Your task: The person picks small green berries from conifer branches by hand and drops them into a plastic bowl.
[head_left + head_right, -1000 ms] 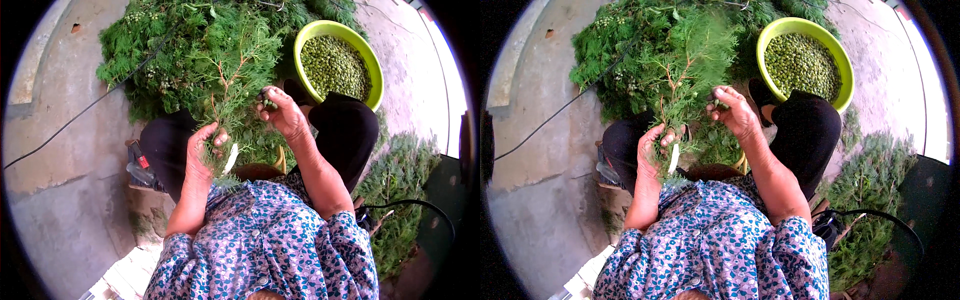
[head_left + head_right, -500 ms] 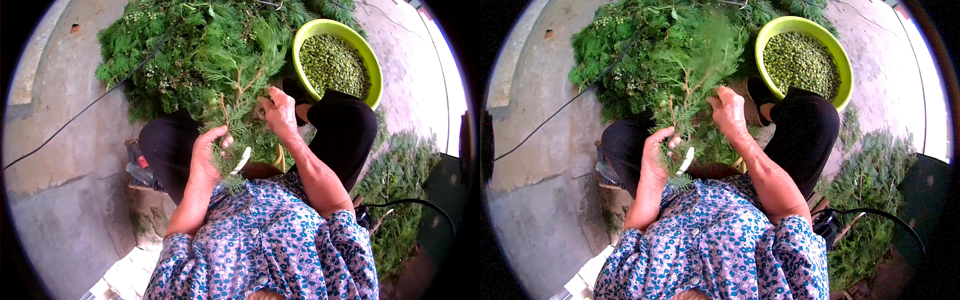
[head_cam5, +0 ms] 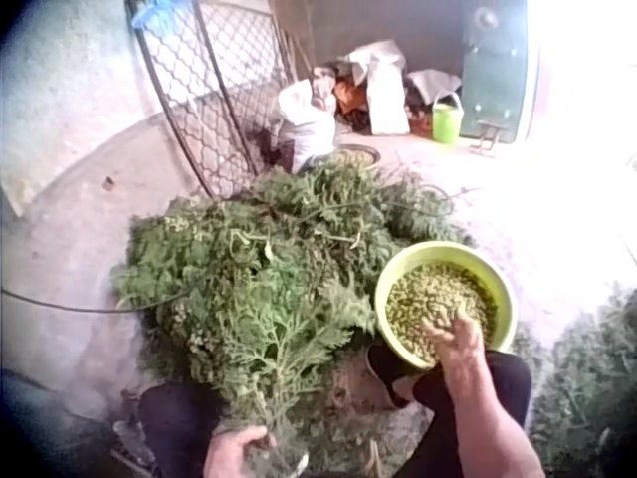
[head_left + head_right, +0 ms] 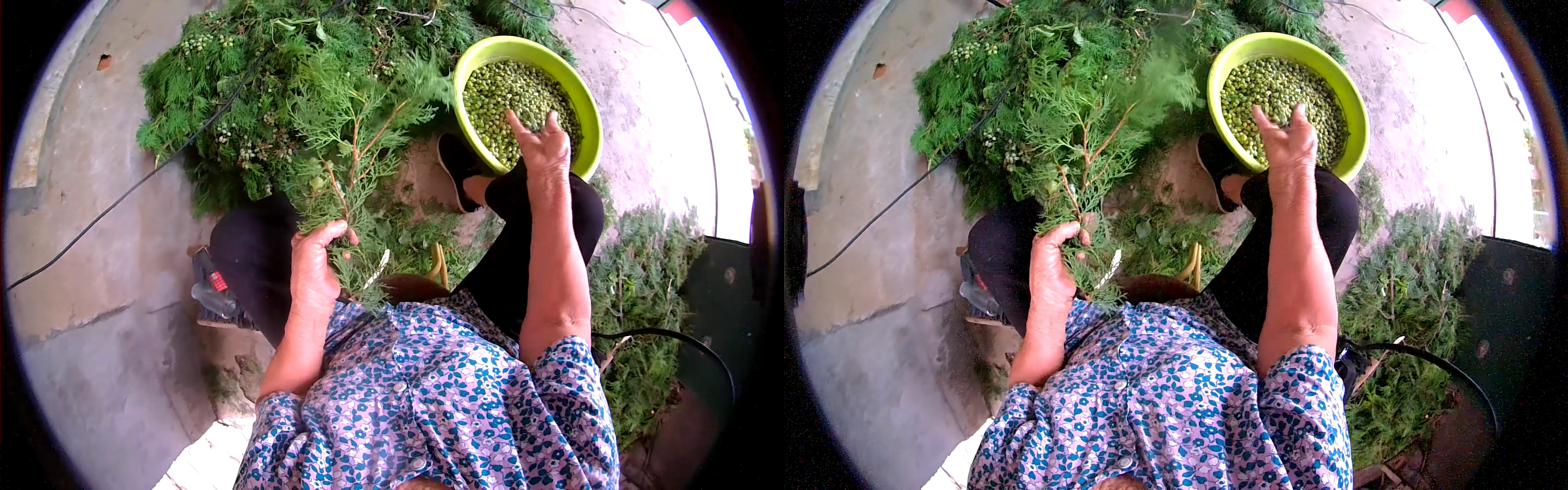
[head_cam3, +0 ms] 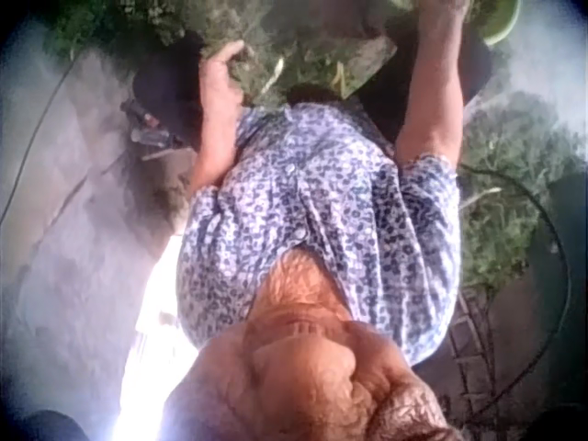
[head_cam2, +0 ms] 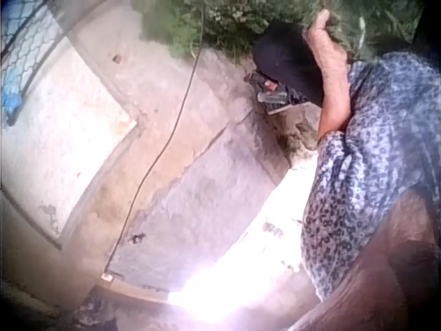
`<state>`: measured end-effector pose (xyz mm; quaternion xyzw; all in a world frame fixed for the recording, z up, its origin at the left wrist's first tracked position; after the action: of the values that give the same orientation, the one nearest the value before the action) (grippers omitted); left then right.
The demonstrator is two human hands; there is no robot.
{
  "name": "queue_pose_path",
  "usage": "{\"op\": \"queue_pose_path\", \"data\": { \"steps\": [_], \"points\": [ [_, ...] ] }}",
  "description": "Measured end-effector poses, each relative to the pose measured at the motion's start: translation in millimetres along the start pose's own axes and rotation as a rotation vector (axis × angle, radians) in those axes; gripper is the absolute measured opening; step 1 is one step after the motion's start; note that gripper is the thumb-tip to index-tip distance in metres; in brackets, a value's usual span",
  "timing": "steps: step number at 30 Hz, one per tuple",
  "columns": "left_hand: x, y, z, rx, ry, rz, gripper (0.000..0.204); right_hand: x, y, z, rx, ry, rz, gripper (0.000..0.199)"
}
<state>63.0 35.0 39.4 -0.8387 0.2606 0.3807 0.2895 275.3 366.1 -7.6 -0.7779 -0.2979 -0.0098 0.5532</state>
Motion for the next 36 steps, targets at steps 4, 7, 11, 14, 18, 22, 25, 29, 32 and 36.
{"op": "queue_pose_path", "data": {
  "steps": [4,7,11,14,18,22,25,29,32,36],
  "points": [
    [-2,3,-1,0.0,-0.028,0.03,0.022,44,7,7,0.033,0.246,-0.23,0.048],
    [-13,-7,1,-0.001,-0.117,0.087,0.017,57,13,4,-0.001,0.329,-0.184,0.028],
    [-21,-11,5,0.059,-0.275,0.075,0.006,23,-37,-40,0.195,0.266,-0.479,0.021],
    [-23,-17,7,0.063,-0.286,0.057,0.01,-39,-75,-87,0.388,0.097,-0.773,0.015],
    [-22,-17,5,0.054,-0.284,0.066,0.011,-122,-92,-142,0.644,-0.142,-0.996,0.012],
    [-20,-13,1,-0.023,-0.23,0.112,0.012,-160,-87,-154,0.63,-0.358,-1.228,0.021],
    [-18,-16,-2,-0.012,-0.17,0.109,0.017,-179,-81,-157,0.626,-0.45,-1.016,0.019],
    [-24,-23,-3,0.071,-0.222,0.032,0.018,-184,-75,-164,0.618,-0.459,-0.722,0.011],
    [-17,-27,3,0.101,-0.141,-0.053,0.018,-193,-59,-163,0.574,-0.499,-0.501,0.011],
    [1,-15,8,0.083,-0.031,-0.137,0.016,-200,-55,-164,0.582,-0.609,-0.495,0.005]
  ]
}}
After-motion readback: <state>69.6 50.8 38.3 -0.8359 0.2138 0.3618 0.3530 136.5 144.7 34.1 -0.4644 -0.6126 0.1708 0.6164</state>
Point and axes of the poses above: each hand's wrist, its own z-axis towards the middle knuckle, its own y-axis out of the back of the hand, x = y × z, the point moved 10 cm from there along z, towards the middle knuckle, and after that the axes turned 13 degrees about x, right-handed, at the moved point
